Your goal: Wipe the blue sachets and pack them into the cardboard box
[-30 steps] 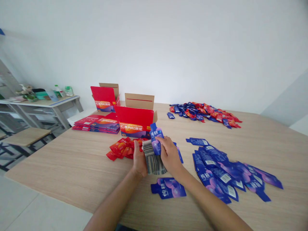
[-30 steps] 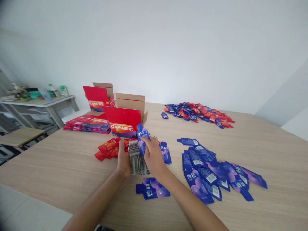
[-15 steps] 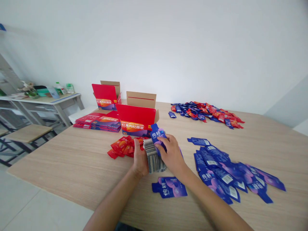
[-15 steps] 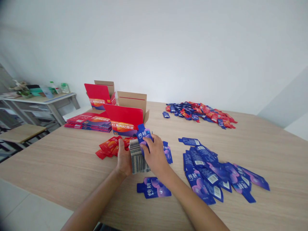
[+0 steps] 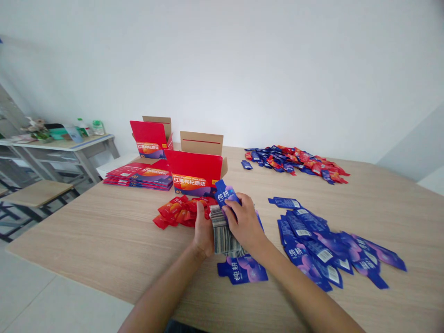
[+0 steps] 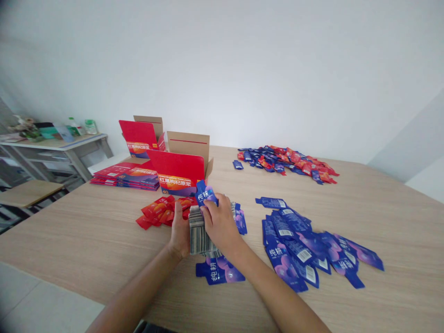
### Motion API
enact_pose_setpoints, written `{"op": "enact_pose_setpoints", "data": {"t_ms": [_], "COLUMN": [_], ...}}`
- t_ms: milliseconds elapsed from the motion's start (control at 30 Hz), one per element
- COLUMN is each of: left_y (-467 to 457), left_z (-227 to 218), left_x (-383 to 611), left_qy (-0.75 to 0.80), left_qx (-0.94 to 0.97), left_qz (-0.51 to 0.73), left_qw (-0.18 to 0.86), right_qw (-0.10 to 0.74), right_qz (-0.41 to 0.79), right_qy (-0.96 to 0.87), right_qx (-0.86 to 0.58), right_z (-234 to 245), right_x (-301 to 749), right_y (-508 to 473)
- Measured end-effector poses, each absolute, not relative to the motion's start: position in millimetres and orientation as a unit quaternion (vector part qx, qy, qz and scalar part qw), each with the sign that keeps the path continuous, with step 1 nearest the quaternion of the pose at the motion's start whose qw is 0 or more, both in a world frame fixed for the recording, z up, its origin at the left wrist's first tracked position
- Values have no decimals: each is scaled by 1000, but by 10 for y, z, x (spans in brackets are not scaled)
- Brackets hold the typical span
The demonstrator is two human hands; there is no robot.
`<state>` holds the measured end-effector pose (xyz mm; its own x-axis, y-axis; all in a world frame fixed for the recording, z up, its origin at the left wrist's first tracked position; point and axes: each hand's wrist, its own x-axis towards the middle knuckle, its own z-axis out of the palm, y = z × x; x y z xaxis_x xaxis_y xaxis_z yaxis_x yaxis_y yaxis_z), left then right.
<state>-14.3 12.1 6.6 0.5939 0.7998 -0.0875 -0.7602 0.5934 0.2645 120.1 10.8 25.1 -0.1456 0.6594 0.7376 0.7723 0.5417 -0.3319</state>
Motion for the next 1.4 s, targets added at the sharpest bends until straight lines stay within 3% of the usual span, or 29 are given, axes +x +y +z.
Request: {"op": "enact_pose_setpoints", "data": {"t_ms": [133,467,667,933,1167,1400], "left_y": [119,141,184,142,130,149], "left_z": [77,171,187,103,154,268], "left_x": [-152,-235,-314,-219,-215,-244], "left_qy": [99,111,102,105,98,106], "left_qx": [109,102,86,92,80,70], "left_qz": [436,445,464,448,440,500], "left_qw": [888,883,876,883,889,857], "right_qw": [401,293,302,399,307,296], "right_qz": [-44,-132,-100,-157,-217,-191], "right_qy": [-774,-804,-803,-785,-807,-825], "right_qx": [-488,-500,-503,-448,-454,-442], "right_z": [265,385,409,266,269,69], "right_x": [1241,1139,1092,1058,1040,933], "right_y": [131,-190,-240,-101,-97,-111]}}
